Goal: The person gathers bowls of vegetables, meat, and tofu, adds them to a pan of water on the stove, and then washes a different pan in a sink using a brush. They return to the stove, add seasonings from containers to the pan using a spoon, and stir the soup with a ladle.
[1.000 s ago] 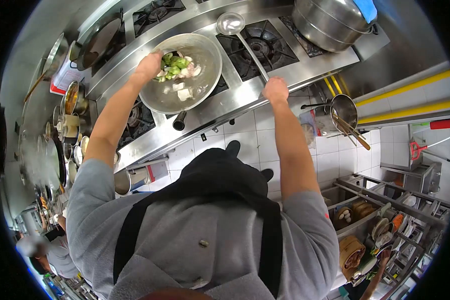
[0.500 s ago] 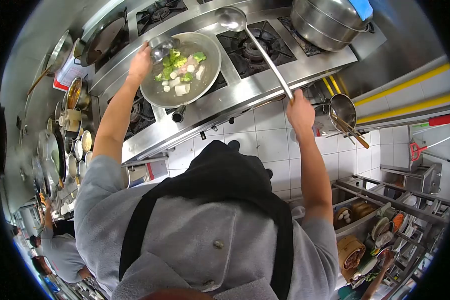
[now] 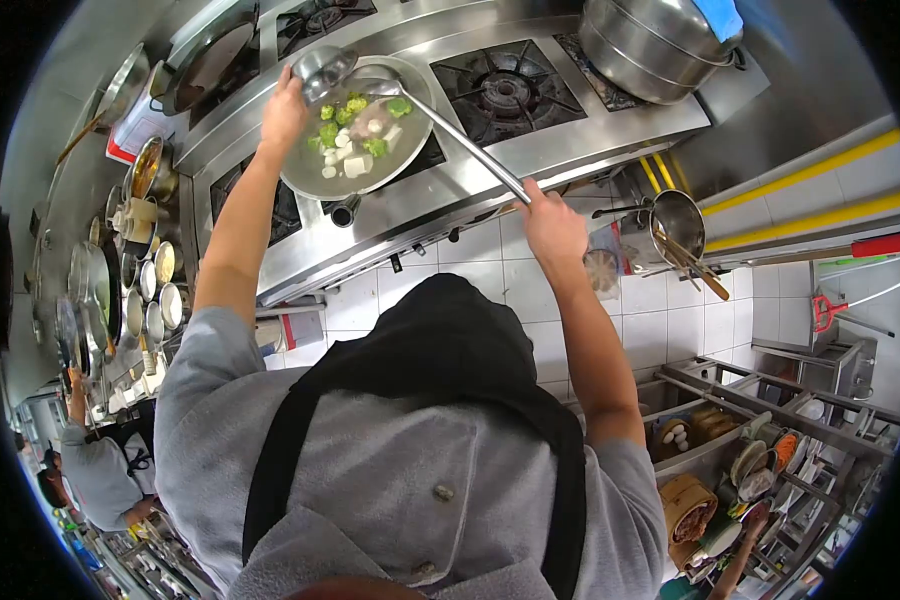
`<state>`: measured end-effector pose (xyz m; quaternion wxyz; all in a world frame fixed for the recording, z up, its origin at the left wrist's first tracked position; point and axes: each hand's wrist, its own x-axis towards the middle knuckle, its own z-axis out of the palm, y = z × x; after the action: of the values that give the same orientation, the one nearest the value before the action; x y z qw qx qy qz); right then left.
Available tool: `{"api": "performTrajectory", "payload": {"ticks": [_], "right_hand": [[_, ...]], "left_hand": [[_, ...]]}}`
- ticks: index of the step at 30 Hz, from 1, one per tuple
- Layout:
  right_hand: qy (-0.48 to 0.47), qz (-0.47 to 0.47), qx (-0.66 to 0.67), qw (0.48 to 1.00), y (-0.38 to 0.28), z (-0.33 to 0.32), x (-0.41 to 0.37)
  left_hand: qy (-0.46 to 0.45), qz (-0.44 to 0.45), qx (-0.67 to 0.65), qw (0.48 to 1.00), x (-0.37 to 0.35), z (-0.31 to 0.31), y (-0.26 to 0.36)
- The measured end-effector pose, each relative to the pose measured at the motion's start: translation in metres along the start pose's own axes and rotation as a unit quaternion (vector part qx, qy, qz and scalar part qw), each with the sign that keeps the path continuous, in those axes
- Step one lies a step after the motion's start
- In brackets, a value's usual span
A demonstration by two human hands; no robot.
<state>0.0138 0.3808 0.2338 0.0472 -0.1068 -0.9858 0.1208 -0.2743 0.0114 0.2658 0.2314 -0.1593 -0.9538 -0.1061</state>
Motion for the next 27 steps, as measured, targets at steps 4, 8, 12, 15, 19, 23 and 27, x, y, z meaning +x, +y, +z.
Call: {"api": "performTrajectory", "payload": {"ticks": [4, 8, 12, 15, 19, 23, 27], "right_hand": [[-0.023, -0.003, -0.018, 1.000, -0.034, -0.009, 0.029], [-0.051, -0.058, -0.060, 0.995, -0.056, -0.008, 0.050], [-0.049, -0.066, -0.098, 0.992, -0.058, -0.041, 0.043], [-0.068, -0.060, -0.106, 0.990, -0.060, -0.061, 0.025], [-0.108, -0.070, -0.120, 0.984, -0.072, -0.047, 0.028], [-0.089, -0.064, -0.126, 0.986, -0.085, -0.022, 0.046], [-0.077, -0.054, -0.105, 0.990, -0.087, -0.030, 0.040]], "left_hand": [[-0.021, -0.046, -0.003, 0.999, -0.002, 0.002, -0.021], [0.031, 0.003, -0.013, 0.999, -0.010, 0.008, -0.033], [-0.003, 0.008, -0.014, 1.000, -0.016, 0.000, -0.035], [0.021, 0.018, -0.040, 0.999, -0.014, 0.005, -0.043], [0.004, 0.029, -0.047, 0.998, -0.007, 0.013, -0.046], [-0.016, 0.037, -0.054, 0.998, -0.002, 0.022, -0.049], [-0.002, 0.042, -0.049, 0.998, 0.001, 0.019, -0.053]]}}
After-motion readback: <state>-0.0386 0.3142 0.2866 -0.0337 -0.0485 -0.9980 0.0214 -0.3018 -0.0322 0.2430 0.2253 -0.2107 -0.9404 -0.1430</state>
